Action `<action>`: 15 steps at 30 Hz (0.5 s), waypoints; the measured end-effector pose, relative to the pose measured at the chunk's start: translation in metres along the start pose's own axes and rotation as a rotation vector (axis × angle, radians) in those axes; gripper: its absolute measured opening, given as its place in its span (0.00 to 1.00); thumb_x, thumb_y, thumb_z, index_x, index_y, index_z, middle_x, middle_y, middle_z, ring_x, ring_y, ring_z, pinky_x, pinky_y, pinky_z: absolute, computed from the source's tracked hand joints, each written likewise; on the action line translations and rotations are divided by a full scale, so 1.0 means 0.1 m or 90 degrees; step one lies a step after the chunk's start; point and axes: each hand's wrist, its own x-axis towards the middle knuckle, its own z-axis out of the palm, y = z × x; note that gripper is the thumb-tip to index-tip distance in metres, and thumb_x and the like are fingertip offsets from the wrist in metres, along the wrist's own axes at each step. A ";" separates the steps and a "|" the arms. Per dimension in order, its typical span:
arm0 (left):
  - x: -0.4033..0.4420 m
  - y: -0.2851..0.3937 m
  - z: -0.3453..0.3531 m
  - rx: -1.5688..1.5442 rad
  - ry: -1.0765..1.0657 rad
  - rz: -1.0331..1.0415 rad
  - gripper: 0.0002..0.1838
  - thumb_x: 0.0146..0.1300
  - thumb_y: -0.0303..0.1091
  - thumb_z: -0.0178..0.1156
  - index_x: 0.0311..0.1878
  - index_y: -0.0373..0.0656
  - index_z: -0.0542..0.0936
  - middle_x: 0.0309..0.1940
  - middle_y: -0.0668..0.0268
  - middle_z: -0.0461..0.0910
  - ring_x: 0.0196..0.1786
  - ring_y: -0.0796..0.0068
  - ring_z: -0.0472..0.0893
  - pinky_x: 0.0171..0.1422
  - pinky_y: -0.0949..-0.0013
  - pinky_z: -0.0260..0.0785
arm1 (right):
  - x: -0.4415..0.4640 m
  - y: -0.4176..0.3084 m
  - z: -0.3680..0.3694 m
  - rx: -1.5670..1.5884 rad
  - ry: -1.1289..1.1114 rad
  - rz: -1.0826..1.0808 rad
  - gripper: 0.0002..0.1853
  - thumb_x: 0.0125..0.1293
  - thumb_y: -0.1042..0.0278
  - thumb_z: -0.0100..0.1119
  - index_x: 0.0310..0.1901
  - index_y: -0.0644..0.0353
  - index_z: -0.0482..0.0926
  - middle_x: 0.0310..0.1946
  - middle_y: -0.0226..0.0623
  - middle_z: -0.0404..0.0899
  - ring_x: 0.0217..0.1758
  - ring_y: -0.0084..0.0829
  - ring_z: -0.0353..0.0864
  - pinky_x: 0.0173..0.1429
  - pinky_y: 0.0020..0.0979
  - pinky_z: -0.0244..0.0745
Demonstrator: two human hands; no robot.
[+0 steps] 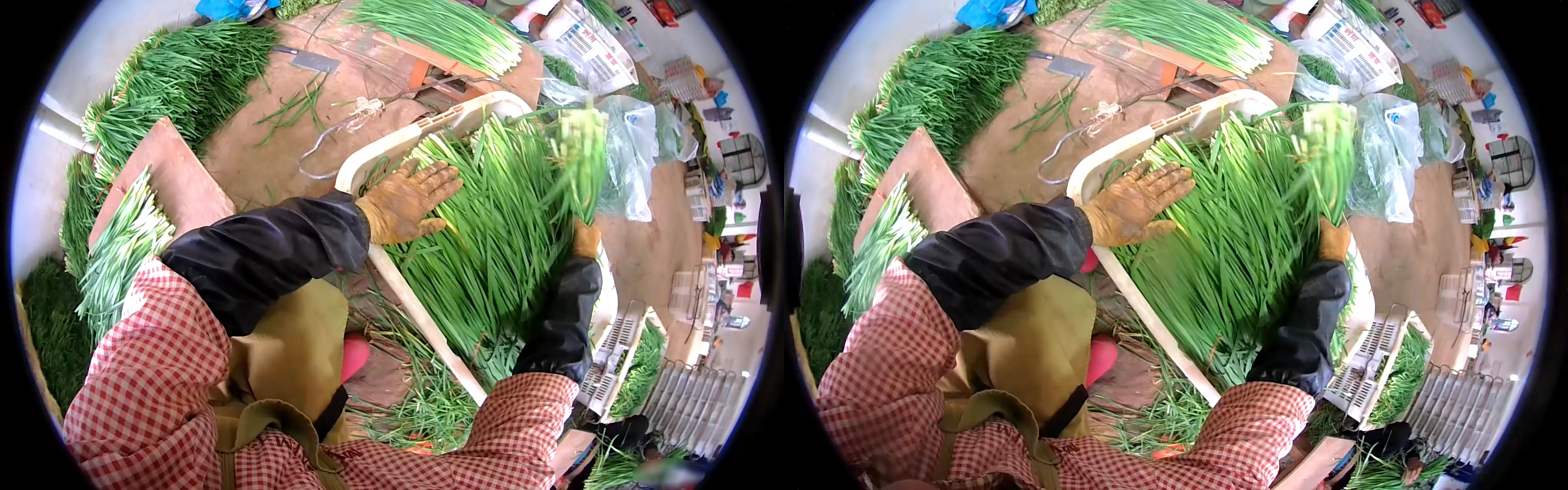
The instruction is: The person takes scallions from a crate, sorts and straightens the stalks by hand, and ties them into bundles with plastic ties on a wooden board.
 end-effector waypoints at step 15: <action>0.79 0.58 -0.17 -0.978 0.104 -0.084 0.38 0.72 0.55 0.40 0.73 0.37 0.48 0.74 0.54 0.48 0.76 0.63 0.49 0.78 0.69 0.41 | -0.83 0.35 -0.15 0.605 0.104 -0.072 0.23 0.54 0.71 0.65 0.52 0.66 0.74 0.41 0.36 0.79 0.39 0.32 0.79 0.44 0.31 0.77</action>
